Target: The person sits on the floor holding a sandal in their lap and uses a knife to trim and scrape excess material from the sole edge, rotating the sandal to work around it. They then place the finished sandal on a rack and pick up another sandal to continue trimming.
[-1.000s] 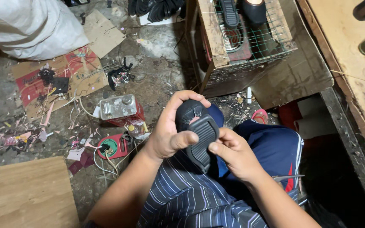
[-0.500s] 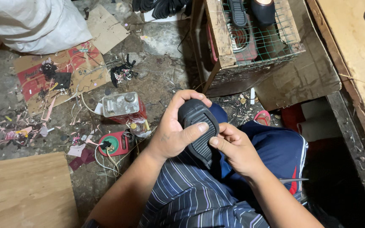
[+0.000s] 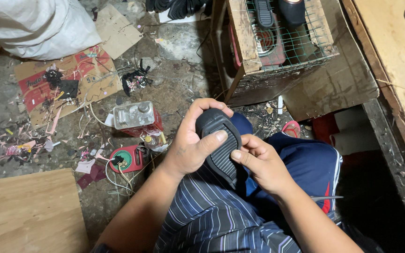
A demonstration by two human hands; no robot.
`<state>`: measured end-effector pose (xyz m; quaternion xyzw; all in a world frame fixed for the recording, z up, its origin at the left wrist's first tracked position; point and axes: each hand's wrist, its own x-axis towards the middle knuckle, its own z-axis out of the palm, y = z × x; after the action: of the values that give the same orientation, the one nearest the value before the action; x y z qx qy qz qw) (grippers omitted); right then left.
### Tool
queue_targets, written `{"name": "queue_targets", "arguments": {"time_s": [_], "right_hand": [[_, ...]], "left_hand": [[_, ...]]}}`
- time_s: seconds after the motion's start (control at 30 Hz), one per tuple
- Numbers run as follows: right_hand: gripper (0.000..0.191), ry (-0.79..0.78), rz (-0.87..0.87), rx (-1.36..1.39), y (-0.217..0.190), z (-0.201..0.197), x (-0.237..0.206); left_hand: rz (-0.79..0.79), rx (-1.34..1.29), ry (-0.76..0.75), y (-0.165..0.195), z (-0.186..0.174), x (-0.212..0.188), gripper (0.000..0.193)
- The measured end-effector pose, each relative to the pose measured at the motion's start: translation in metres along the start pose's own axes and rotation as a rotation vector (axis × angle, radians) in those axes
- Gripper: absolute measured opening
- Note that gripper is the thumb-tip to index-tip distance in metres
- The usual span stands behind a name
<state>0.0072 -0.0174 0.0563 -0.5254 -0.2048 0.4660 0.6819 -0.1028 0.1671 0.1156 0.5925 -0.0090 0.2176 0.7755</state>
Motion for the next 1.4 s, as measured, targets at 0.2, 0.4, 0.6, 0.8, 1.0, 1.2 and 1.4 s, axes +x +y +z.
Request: {"name": "queue_targets", "arguments": {"time_s": [0.2, 0.4, 0.6, 0.8, 1.0, 1.2, 1.4], "right_hand": [[0.018, -0.003, 0.023, 0.003, -0.001, -0.001, -0.003], [0.019, 0.005, 0.031, -0.013, -0.009, 0.009, -0.003], [0.058, -0.004, -0.052, -0.388, -0.035, 0.009, 0.004], [0.078, 0.041, -0.140, -0.715, -0.041, -0.016, 0.017], [0.070, 0.043, -0.021, -0.538, -0.013, -0.024, 0.026], [0.067, 0.008, -0.224, -0.766, -0.003, -0.024, 0.029], [0.069, 0.015, -0.248, -0.870, -0.012, -0.013, 0.024]], "left_hand": [[0.020, 0.073, 0.012, 0.003, 0.000, -0.002, 0.041], [-0.018, 0.076, 0.082, 0.009, 0.005, -0.006, 0.039], [0.038, 0.075, 0.394, -0.010, -0.019, 0.029, 0.031], [-0.136, -0.014, 0.779, -0.043, -0.061, 0.058, 0.032], [-0.138, -0.153, 0.819, -0.053, -0.072, 0.052, 0.033], [-0.141, -0.198, 0.798, -0.047, -0.074, 0.043, 0.035], [-0.248, 0.240, 0.563, -0.021, -0.083, 0.023, 0.042]]}}
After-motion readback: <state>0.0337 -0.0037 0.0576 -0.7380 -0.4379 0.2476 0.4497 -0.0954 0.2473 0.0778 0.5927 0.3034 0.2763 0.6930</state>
